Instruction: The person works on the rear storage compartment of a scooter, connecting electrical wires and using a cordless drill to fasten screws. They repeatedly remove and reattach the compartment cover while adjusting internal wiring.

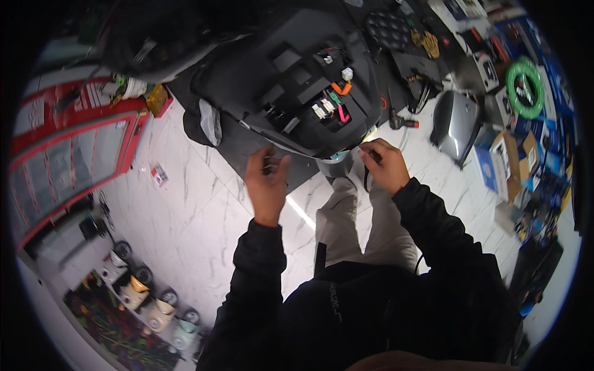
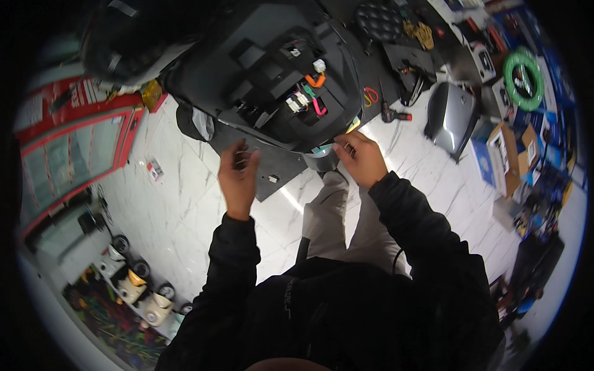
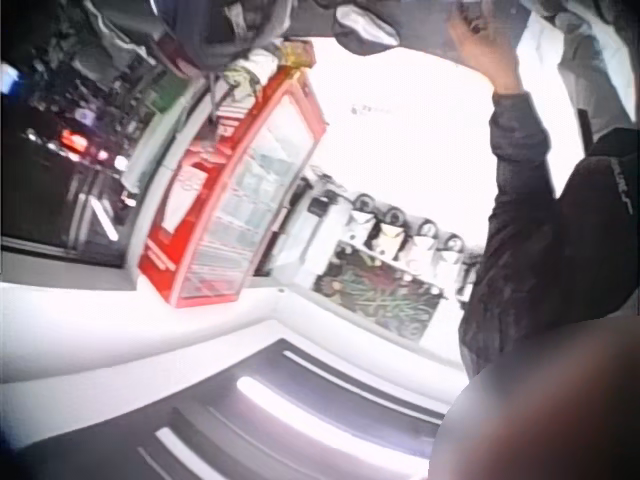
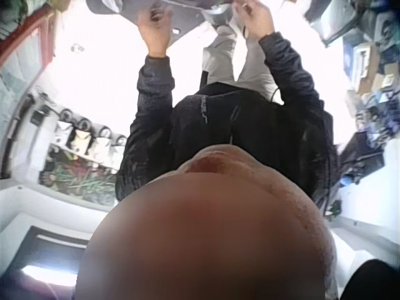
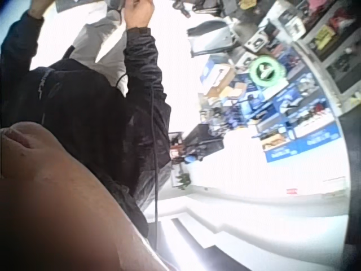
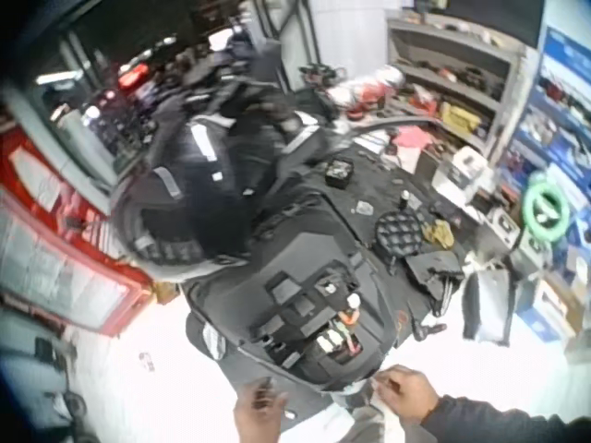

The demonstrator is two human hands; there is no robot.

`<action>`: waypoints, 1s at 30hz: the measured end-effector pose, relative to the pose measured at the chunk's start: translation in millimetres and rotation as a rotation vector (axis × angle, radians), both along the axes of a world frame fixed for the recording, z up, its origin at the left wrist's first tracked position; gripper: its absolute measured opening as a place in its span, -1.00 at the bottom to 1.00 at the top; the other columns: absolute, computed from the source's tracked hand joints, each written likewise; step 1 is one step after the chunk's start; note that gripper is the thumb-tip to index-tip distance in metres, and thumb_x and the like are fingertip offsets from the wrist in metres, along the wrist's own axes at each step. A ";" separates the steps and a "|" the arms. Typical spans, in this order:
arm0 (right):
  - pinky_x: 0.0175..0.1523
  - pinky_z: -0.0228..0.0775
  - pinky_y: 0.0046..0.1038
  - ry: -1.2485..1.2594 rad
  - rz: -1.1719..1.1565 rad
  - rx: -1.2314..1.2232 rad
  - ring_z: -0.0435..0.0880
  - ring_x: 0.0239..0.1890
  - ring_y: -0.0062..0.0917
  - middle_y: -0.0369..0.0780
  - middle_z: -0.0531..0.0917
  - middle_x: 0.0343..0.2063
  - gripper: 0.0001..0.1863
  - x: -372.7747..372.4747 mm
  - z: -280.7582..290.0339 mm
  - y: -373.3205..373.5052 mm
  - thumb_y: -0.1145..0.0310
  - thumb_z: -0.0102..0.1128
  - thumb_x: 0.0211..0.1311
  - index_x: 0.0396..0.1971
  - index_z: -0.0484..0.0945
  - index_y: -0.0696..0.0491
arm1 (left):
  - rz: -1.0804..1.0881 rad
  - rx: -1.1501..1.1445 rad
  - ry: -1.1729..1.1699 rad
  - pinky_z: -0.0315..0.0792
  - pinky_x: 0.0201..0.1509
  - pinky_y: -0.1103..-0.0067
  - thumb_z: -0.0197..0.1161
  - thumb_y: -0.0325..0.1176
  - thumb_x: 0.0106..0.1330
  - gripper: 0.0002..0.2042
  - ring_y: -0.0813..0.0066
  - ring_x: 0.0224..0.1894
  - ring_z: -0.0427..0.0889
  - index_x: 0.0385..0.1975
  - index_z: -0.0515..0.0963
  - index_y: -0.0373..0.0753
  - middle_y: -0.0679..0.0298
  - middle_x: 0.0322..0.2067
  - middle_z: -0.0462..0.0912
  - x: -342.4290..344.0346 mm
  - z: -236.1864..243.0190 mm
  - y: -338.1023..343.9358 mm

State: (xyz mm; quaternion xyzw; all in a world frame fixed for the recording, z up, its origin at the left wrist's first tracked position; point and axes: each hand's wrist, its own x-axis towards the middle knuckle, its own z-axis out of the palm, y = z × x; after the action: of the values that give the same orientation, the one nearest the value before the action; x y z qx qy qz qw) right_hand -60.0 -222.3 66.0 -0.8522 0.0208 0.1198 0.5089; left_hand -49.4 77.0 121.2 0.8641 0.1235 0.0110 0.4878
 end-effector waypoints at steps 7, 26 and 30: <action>-0.28 0.51 -0.32 0.159 0.302 0.009 0.67 -0.48 -0.34 -0.06 0.71 -0.45 -0.62 8.4 -6.1 17.7 0.15 0.38 0.52 -0.27 0.72 0.24 | 0.013 -0.042 0.071 0.55 -0.23 0.27 0.55 -0.16 0.41 -0.65 0.02 -0.34 0.71 -0.39 0.73 -0.38 -0.02 -0.34 0.76 -76.6 -55.7 -45.3; -0.05 0.63 -0.16 0.447 0.784 -0.487 0.81 -0.20 -0.03 0.02 0.82 -0.30 -0.64 -129.8 -251.0 -48.6 0.10 0.33 0.51 -0.13 0.77 0.14 | 0.158 0.037 0.706 0.66 0.21 0.20 0.52 -0.02 0.28 -0.56 -0.02 0.02 0.83 0.00 0.80 -0.22 0.01 -0.13 0.87 -264.0 -572.6 -0.4; -0.02 0.63 -0.24 0.341 0.851 -0.396 0.82 -0.22 -0.17 -0.02 0.81 -0.26 -0.69 -88.6 -337.2 -95.7 0.16 0.30 0.56 -0.07 0.74 0.13 | 0.285 0.174 0.737 0.61 0.32 0.21 0.58 -0.08 0.24 -0.48 -0.11 0.21 0.73 0.13 0.74 -0.22 -0.05 0.11 0.78 -241.2 -685.0 10.4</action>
State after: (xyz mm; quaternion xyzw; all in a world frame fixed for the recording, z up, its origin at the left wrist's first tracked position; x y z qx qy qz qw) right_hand -148.6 -318.1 -271.2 -0.8337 -0.2234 0.4484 0.2324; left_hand -290.5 87.4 -563.8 0.8224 0.4072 -0.2217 0.3297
